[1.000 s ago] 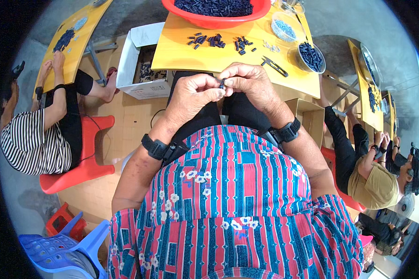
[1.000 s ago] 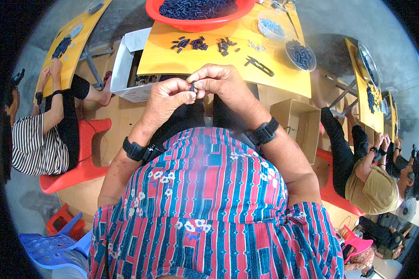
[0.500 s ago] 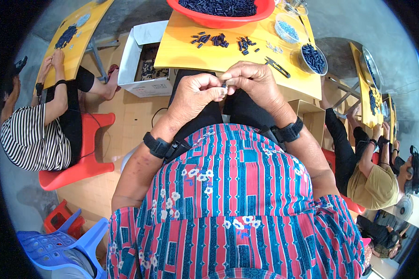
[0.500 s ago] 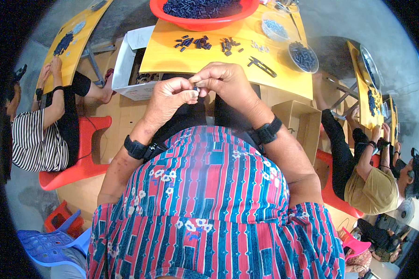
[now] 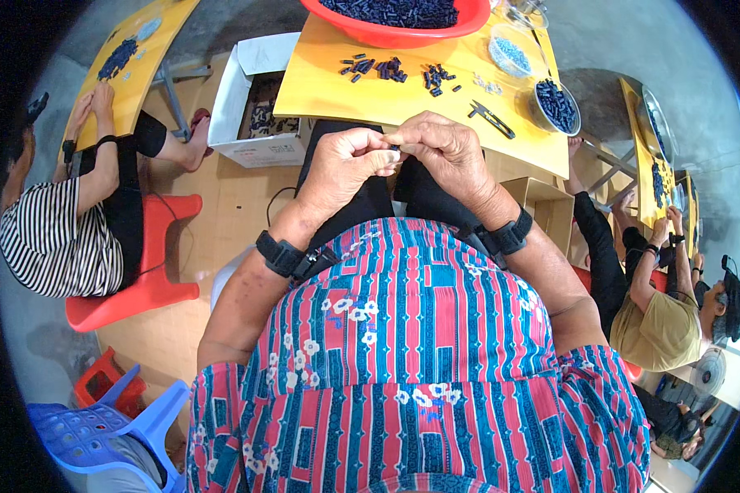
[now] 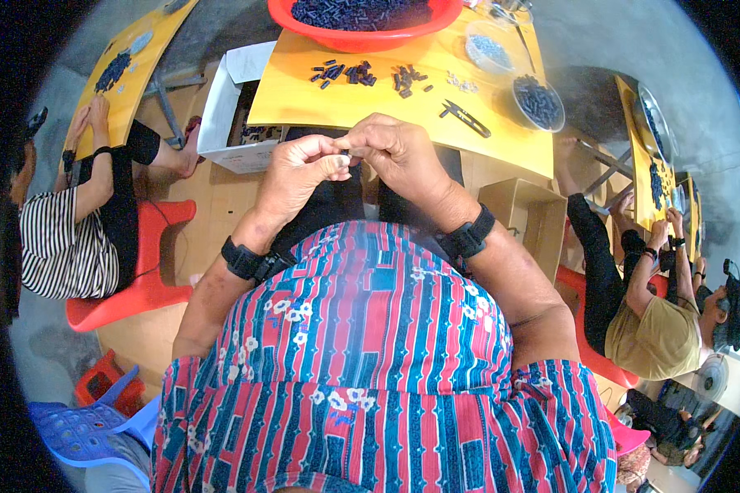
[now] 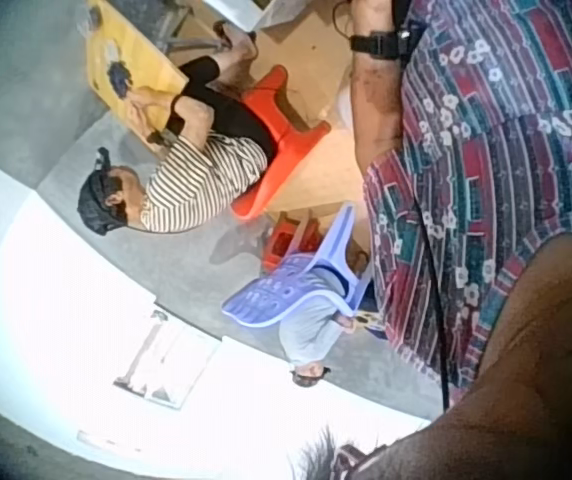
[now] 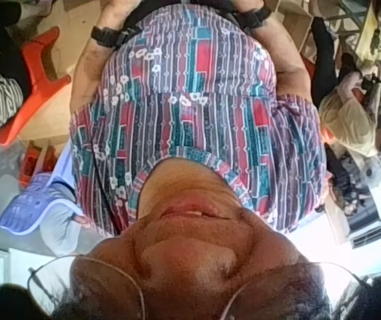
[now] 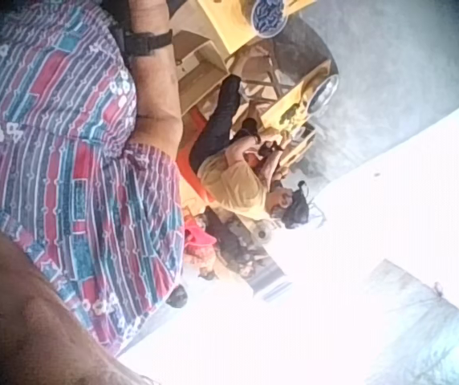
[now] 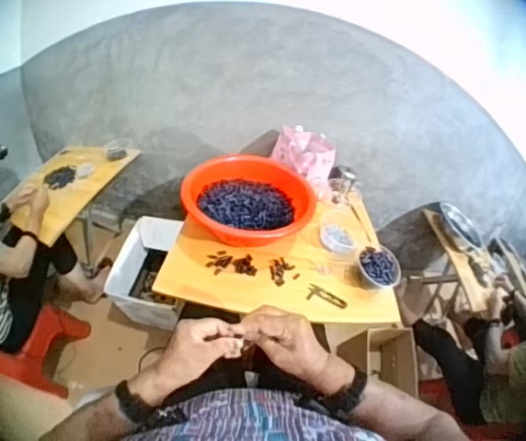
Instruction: Assembling small blue plastic components into white caps by hand at a workshop table.
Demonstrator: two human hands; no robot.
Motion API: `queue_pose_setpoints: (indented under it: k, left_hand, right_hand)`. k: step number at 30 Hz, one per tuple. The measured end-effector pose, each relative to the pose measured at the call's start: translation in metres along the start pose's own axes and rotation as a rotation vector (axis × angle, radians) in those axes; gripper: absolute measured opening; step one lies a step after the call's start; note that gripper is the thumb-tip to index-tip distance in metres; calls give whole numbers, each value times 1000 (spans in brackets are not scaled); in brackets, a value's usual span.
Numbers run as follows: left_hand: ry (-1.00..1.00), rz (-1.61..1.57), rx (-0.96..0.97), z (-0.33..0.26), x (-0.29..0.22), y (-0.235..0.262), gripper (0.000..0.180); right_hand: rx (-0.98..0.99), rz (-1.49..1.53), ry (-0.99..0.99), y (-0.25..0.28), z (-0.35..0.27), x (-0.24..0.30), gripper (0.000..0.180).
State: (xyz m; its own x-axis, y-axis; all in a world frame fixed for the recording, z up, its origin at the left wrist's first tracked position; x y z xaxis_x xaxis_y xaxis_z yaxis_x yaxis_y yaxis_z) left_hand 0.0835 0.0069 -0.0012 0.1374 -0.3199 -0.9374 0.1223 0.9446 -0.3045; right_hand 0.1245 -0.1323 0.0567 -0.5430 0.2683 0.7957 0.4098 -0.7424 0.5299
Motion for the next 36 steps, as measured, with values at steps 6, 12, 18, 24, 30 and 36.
queue_pose_setpoints:
  k: [6, 12, 18, 24, 30, 36]
  left_hand:
    - [-9, 211, 62, 1, 7, 3, 8]
    - [-49, 298, 32, 9, 13, 5, 8]
    - [-252, 627, -24, 28, 2, 8, 9]
    - [-282, 791, 2, 45, 22, 1, 8]
    - [-380, 955, 6, 46, 22, 0, 7]
    - [-374, 987, 21, 41, 18, -4, 7]
  right_hand:
    - [44, -59, 12, 1, -3, -4, 22]
    - [12, -5, -76, -1, 0, -18, 17]
    - [-55, 353, -487, -4, 0, -54, 13]
    - [-183, 440, -794, 3, -12, -87, 15]
    - [-101, 416, -879, 0, -9, -87, 13]
    - [-46, 440, -895, -3, -5, -85, 13]
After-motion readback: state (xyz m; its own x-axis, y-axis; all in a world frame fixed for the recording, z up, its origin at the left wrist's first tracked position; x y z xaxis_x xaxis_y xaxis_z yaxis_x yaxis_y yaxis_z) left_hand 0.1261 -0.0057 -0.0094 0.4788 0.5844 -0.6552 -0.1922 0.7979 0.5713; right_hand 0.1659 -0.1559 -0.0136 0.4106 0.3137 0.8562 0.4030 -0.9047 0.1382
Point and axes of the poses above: each hand's wrist, its own z-axis towards the middle knuckle, its own y-axis out of the back of the hand, x = y × z, the point moved 5 cm from there along z, towards the middle knuckle, and after that the axes turned 9 degrees about -y, right-handed, at the moved point
